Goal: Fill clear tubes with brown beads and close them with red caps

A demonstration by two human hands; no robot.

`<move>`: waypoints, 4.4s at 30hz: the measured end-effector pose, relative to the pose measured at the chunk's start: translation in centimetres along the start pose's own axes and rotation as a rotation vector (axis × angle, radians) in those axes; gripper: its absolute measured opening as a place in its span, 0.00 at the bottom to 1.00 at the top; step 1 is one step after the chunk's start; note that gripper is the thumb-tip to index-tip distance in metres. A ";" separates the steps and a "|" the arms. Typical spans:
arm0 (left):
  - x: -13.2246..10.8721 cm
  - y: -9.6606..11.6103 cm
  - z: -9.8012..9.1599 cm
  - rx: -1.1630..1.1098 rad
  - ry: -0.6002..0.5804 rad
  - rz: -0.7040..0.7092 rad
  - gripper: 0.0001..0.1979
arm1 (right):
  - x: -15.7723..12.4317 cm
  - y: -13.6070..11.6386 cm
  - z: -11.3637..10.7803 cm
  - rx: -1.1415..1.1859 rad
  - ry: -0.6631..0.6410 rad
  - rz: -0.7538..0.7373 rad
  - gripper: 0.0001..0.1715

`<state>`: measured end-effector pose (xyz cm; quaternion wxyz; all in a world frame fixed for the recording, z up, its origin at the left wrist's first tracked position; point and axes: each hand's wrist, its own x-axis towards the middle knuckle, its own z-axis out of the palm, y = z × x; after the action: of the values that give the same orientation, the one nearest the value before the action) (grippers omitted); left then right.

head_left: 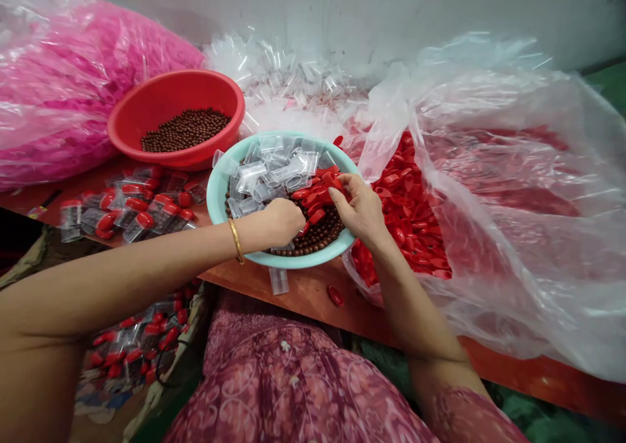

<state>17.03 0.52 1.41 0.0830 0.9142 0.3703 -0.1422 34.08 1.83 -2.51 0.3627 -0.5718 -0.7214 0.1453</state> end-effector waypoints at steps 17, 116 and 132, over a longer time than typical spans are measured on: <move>3.2 -0.7 2.7 -1.362 0.089 -0.353 0.10 | -0.2 0.8 0.6 0.253 0.055 0.044 0.15; -4.6 0.1 3.5 -1.184 0.649 -0.221 0.08 | -2.2 -4.1 0.3 0.123 -0.325 -0.416 0.26; -4.9 0.6 2.5 -1.008 0.459 -0.209 0.15 | 0.2 -7.4 2.4 0.606 -0.277 0.110 0.42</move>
<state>13.56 -3.73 0.70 0.4124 0.7274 0.4894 0.2474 27.07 0.29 0.48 0.4063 -0.4509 -0.6558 0.4489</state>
